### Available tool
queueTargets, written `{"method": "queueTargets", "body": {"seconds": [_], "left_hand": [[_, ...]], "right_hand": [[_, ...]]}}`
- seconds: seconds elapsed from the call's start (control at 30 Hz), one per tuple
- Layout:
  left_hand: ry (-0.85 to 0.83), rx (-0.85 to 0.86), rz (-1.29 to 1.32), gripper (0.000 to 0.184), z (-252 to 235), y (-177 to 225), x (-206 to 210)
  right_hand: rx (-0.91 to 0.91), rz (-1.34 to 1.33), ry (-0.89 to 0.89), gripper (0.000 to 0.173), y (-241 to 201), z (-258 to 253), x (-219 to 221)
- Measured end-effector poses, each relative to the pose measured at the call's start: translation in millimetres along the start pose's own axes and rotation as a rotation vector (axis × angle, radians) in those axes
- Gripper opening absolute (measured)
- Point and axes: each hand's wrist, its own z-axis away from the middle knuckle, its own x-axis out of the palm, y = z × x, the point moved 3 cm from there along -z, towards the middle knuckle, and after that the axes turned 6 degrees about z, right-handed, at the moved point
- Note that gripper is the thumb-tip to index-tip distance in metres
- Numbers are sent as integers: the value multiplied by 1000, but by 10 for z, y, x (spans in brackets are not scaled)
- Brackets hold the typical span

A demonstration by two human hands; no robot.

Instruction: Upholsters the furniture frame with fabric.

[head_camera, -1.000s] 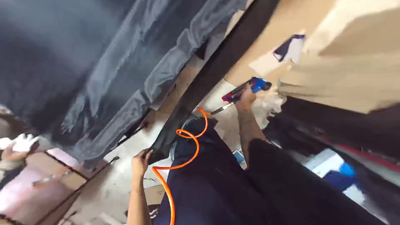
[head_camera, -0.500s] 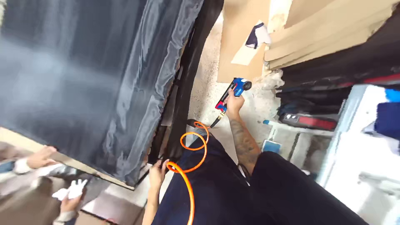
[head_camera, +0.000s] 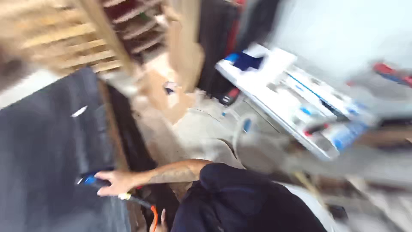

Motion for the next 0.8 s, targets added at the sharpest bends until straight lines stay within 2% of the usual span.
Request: {"method": "queueTargets", "body": {"seconds": [0.03, 0.07, 0.1, 0.13, 0.17, 0.2, 0.23, 0.27, 0.3, 0.37, 0.4, 0.47, 0.53, 0.6, 0.67, 0.8], "left_hand": [[57, 157, -36, 40, -167, -593, 276], [7, 136, -81, 43, -177, -949, 377], [-36, 59, -83, 47, -86, -1043, 349], [2, -39, -44, 48, 66, -918, 237], [33, -213, 10, 46, 253, -636, -11], [-201, -528, 187, 48, 411, -293, -349], [-167, -643, 345, 47, 501, -288, -362], [92, -557, 409, 39, 552, -600, 22], [198, -520, 476, 36, 507, -882, 514], [247, -580, 564, 31, 498, -1255, 1298], [278, -596, 571, 29, 571, -1431, 1455], [315, -600, 567, 27, 850, -1499, 1577], [370, -586, 569, 26, 1068, -1422, 1617], [451, -527, 643, 27, 1185, -1348, 1599], [442, -446, 781, 29, 1242, -1219, 1481], [412, -234, 717, 24, 1019, -1518, 1643]], "right_hand": [[-60, 17, -58, 62, -78, 31, 86], [-91, 7, -145, 66, -147, 124, 220], [-85, -11, -281, 72, -238, 227, 318], [-50, -10, -443, 77, -342, 295, 369], [-18, 15, -593, 79, -442, 323, 423], [-10, 43, -713, 80, -521, 357, 464], [-25, 71, -850, 81, -582, 420, 536], [-45, 97, -1004, 82, -617, 555, 636], [-54, 82, -1135, 83, -631, 705, 725], [-13, 5, -1404, 81, -646, 1055, 1049], [-13, -43, -1520, 80, -637, 1212, 1338], [-44, -89, -1682, 78, -494, 1567, 1912], [-111, -5, -1684, 73, -174, 1915, 2515], [-233, 189, -1551, 65, 184, 2201, 3124], [-316, 382, -1397, 63, 500, 2349, 3595], [-467, 650, -1136, 63, 814, 2313, 4256]]}}
